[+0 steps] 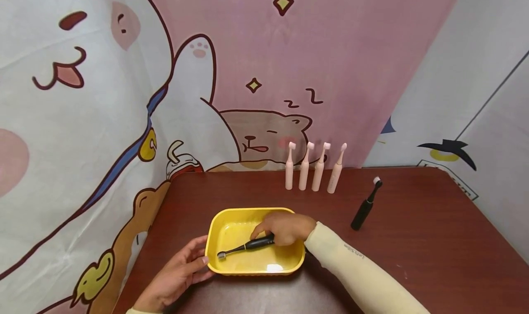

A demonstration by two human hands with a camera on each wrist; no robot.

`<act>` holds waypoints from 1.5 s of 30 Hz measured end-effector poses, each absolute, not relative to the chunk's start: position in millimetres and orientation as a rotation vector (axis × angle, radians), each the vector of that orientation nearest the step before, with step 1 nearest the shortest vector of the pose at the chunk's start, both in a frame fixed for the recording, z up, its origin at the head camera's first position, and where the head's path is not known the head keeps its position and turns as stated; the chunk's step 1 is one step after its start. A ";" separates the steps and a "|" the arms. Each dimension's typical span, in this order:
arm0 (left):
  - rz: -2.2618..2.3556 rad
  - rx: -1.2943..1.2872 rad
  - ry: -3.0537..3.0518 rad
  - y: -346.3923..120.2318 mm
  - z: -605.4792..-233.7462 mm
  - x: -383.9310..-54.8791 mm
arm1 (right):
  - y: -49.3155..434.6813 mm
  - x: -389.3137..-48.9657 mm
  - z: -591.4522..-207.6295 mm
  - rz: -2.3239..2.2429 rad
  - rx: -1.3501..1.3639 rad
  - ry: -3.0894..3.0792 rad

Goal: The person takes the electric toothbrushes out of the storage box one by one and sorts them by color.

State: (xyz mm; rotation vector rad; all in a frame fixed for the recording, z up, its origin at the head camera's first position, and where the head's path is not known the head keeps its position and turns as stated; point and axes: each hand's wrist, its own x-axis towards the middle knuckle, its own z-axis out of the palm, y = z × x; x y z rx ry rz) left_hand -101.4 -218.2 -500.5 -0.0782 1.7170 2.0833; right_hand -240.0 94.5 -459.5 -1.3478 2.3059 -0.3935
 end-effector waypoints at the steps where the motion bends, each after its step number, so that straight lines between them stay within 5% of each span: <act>1: 2.084 -0.075 1.718 -218.3 -500.5 -101.4 | 94.5 -241.5 -458.9 -0.420 -1.318 2.272; 12: 2.097 -0.057 1.710 -219.6 -505.0 -102.1 | 97.6 -256.5 -458.4 -0.589 -1.013 1.980; 45: 2.094 -0.076 1.721 -217.8 -502.4 -101.2 | 129.2 -265.7 -445.1 -1.373 -0.954 1.829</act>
